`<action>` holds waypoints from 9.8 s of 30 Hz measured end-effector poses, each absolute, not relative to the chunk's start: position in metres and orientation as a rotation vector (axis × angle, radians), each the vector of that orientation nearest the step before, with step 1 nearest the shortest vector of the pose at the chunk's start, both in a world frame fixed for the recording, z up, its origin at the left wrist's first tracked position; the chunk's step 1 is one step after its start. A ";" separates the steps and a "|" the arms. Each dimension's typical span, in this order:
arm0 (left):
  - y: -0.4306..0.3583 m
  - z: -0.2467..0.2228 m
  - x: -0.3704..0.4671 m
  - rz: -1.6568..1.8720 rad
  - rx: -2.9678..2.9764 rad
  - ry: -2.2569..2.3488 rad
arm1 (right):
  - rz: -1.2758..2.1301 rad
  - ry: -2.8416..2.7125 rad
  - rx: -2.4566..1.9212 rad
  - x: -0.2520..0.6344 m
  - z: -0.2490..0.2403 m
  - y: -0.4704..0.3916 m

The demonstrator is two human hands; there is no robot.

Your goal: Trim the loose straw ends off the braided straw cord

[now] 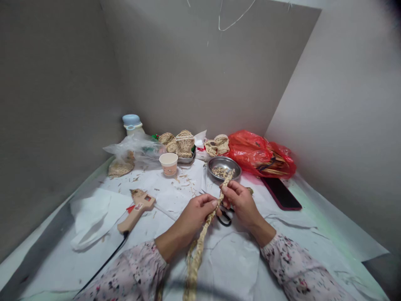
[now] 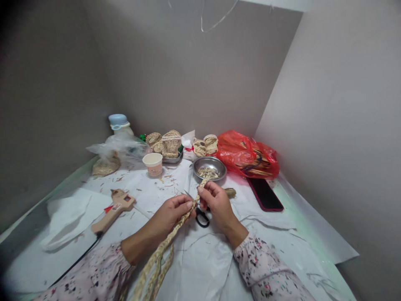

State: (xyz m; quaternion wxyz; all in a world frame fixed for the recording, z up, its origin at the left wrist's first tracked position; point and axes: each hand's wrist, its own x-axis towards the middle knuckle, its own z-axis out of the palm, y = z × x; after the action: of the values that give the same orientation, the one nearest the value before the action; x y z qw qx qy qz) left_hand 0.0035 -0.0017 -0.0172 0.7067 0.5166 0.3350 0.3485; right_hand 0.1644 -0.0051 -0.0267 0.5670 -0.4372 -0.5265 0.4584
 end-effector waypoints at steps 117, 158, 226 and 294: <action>0.003 -0.015 -0.003 1.084 1.136 0.995 | 0.152 -2.327 -1.652 0.186 0.040 -0.045; 0.005 -0.021 -0.002 1.065 1.164 1.019 | 0.391 -2.337 -1.599 0.191 0.036 -0.041; 0.003 -0.017 -0.001 1.093 1.109 1.065 | 0.379 -2.320 -1.599 0.187 0.031 -0.037; 0.022 -0.023 -0.014 1.314 0.899 0.912 | 1.001 -2.325 -1.656 0.176 0.032 -0.039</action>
State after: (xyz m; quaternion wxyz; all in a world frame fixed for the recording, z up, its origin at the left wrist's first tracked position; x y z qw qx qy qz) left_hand -0.0143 0.0217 -0.0228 0.6081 0.3890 0.3946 0.5685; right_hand 0.1759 -0.0389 0.0324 0.0583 -0.5465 -0.7673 0.3303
